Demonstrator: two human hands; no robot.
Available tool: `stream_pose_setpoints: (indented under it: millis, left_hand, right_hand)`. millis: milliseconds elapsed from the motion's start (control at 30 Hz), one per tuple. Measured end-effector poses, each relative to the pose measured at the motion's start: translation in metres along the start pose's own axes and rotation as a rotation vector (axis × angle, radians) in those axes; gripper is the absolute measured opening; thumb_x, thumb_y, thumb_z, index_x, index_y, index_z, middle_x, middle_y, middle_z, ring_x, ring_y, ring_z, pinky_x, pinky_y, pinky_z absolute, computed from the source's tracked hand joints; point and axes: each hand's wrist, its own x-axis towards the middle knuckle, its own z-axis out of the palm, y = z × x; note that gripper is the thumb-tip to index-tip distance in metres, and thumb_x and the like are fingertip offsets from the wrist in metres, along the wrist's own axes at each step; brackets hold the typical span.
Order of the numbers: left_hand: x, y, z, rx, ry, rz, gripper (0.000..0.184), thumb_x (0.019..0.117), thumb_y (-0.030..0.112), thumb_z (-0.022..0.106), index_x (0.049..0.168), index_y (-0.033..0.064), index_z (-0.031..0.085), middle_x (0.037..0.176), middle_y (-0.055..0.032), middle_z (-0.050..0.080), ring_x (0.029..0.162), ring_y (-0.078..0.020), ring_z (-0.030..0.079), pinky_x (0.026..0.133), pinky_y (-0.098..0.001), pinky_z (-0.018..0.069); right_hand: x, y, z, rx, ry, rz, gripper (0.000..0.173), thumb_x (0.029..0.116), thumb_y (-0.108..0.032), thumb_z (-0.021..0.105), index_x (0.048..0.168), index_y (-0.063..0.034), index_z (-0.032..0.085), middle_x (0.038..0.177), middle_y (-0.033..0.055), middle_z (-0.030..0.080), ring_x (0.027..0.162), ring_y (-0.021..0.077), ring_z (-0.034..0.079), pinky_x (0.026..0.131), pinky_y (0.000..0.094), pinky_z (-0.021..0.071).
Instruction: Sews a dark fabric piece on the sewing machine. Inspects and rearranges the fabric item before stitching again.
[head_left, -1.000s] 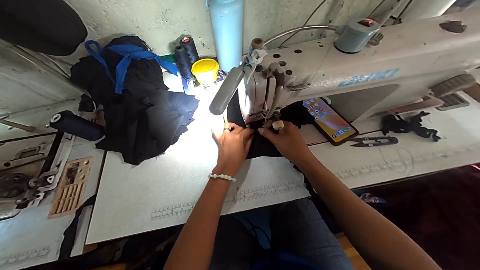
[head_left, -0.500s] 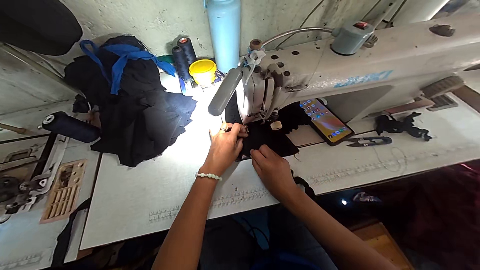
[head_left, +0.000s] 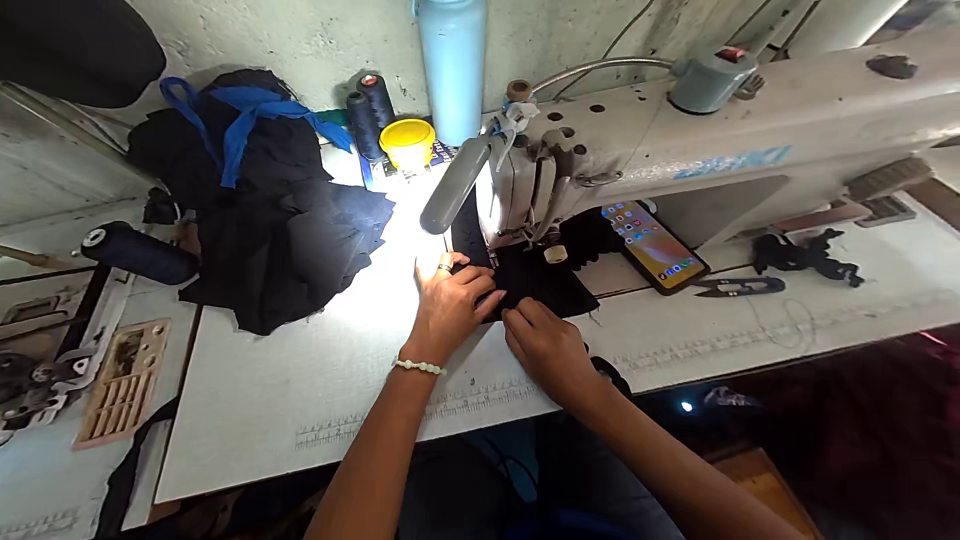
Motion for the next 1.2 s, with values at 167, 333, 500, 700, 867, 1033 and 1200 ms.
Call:
stream_pose_setpoints:
  millis: [167,333,500,700,867,1033,1200]
  left_hand:
    - [0.001,0.008,0.004,0.063,0.088,-0.044,0.006,0.0877,0.020,0.076,0.091,0.0142,0.076,0.093,0.0004,0.074,0.111,-0.0280,0.066,0.090,-0.0574,0.0452]
    - [-0.006,0.013,0.002,0.182,0.063,0.080,0.012,0.0937,0.020,0.067,0.093,0.0193,0.079,0.098,-0.0015,0.070,0.105,-0.0294,0.063,0.082,-0.0562,0.0432]
    - [-0.021,0.021,-0.003,0.131,0.026,0.041,0.018,0.0962,0.022,0.064,0.099,0.0208,0.081,0.104,-0.0006,0.072,0.110,-0.0284,0.064,0.098,-0.0673,0.0380]
    - [-0.012,0.015,-0.008,-0.072,0.005,-0.118,0.020,0.0960,0.019,0.059,0.095,0.0137,0.079,0.103,0.0004,0.077,0.111,-0.0235,0.068,0.100,-0.0621,0.0395]
    - [0.018,0.005,-0.011,0.056,-0.099,-0.051,0.011,0.0936,0.010,0.069,0.093,0.0068,0.079,0.090,-0.0106,0.073,0.090,-0.0305,0.070,0.080,-0.0503,0.0543]
    - [0.039,0.003,-0.020,0.254,-0.334,0.138,0.009,0.0918,0.007,0.070,0.087,0.0061,0.078,0.087,-0.0100,0.072,0.094,-0.0303,0.068,0.097,-0.0486,0.0472]
    - [0.044,-0.004,-0.017,0.236,-0.258,0.198,0.011,0.0915,0.006,0.068,0.084,0.0036,0.076,0.084,-0.0102,0.072,0.088,-0.0277,0.071,0.094,-0.0462,0.0510]
  right_hand:
    - [0.000,-0.005,0.002,-0.038,0.028,0.009,0.013,0.0919,-0.005,0.061,0.085,0.0003,0.070,0.076,0.0126,0.062,0.065,0.0242,0.066,0.051,0.0295,0.0518]
    - [-0.002,-0.005,0.001,-0.026,0.036,0.023,0.014,0.0919,-0.008,0.062,0.085,0.0003,0.071,0.076,0.0126,0.063,0.067,0.0257,0.066,0.053,0.0312,0.0526]
    - [-0.003,-0.004,-0.003,0.011,-0.006,0.045,0.018,0.0924,-0.014,0.061,0.087,-0.0028,0.074,0.086,0.0135,0.066,0.080,0.0291,0.067,0.063,0.0347,0.0548]
    - [0.000,-0.003,-0.006,0.006,-0.087,-0.011,0.021,0.0955,-0.014,0.057,0.084,-0.0040,0.071,0.128,0.0140,0.071,0.093,0.0297,0.071,0.071,0.0390,0.0539]
    - [-0.001,-0.003,-0.006,0.024,-0.096,0.007,0.020,0.0945,-0.015,0.059,0.089,-0.0034,0.074,0.122,0.0146,0.074,0.094,0.0321,0.071,0.073,0.0406,0.0547]
    - [0.000,-0.003,-0.007,0.033,-0.082,0.009,0.018,0.0930,-0.014,0.059,0.085,-0.0039,0.072,0.120,0.0148,0.074,0.093,0.0317,0.071,0.071,0.0408,0.0544]
    - [-0.001,-0.003,-0.006,0.032,-0.068,0.009,0.018,0.0936,-0.014,0.059,0.087,-0.0040,0.073,0.121,0.0141,0.074,0.092,0.0312,0.071,0.071,0.0407,0.0536]
